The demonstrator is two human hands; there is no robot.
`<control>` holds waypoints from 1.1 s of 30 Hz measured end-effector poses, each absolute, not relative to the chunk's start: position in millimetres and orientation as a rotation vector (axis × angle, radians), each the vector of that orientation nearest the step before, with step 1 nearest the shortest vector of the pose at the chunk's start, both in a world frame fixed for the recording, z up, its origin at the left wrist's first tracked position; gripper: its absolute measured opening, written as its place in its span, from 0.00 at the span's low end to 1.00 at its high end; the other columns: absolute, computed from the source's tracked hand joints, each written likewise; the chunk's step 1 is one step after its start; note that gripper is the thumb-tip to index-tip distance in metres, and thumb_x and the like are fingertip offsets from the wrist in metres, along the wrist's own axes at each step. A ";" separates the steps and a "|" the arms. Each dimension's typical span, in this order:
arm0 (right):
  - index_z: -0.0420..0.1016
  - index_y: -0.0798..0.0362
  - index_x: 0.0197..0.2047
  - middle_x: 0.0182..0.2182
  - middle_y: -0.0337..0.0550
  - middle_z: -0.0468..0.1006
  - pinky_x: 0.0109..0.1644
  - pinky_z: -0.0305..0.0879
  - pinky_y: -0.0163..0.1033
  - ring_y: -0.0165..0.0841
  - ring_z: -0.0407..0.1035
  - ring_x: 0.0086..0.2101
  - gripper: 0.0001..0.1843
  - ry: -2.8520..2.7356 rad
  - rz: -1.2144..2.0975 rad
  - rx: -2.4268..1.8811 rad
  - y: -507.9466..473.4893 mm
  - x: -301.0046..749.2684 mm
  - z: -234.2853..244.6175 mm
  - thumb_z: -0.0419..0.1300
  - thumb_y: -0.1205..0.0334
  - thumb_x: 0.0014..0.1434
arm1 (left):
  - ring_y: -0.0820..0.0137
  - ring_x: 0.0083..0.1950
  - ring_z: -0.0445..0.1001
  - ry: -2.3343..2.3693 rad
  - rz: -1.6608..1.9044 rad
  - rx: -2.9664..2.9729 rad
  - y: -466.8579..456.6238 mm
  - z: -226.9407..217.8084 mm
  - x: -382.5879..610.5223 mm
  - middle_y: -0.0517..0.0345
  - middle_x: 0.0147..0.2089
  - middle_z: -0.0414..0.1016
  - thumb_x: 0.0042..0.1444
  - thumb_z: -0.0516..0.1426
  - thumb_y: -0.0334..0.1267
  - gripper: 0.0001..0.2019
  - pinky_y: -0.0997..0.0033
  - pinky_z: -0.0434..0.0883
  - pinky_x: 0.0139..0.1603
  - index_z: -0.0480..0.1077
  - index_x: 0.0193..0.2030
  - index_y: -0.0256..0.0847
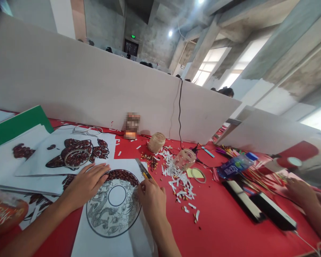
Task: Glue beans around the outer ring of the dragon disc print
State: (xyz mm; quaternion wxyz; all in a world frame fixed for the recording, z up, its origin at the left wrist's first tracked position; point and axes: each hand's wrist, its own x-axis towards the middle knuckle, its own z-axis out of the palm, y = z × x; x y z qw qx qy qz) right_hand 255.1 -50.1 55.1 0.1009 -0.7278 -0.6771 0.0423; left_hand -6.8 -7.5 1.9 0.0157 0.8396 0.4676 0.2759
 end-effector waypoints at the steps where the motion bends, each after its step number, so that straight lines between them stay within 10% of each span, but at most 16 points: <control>1: 0.80 0.45 0.40 0.35 0.39 0.83 0.36 0.57 0.38 0.35 0.76 0.33 0.08 -1.995 0.121 -2.129 -51.9 257.6 54.8 0.58 0.62 0.64 | 0.64 0.65 0.71 1.457 0.857 2.610 -7.6 2.0 -6.6 0.55 0.60 0.77 0.73 0.45 0.43 0.17 0.53 0.60 0.69 0.69 0.61 0.46; 22: 0.74 0.49 0.55 0.44 0.48 0.78 0.46 0.57 0.46 0.40 0.70 0.43 0.19 -2.427 -0.359 -1.694 -66.8 265.0 34.2 0.58 0.73 0.63 | 0.65 0.67 0.69 1.477 0.766 2.643 -6.5 -0.4 -7.9 0.55 0.63 0.75 0.73 0.45 0.43 0.17 0.52 0.59 0.69 0.66 0.63 0.45; 33: 0.82 0.43 0.46 0.44 0.42 0.79 0.49 0.63 0.40 0.37 0.71 0.47 0.25 -2.404 0.279 -1.612 -44.9 282.6 55.1 0.51 0.79 0.62 | 0.64 0.66 0.70 1.485 0.771 2.618 -7.3 0.4 -7.3 0.56 0.62 0.76 0.73 0.45 0.42 0.17 0.51 0.59 0.69 0.68 0.61 0.44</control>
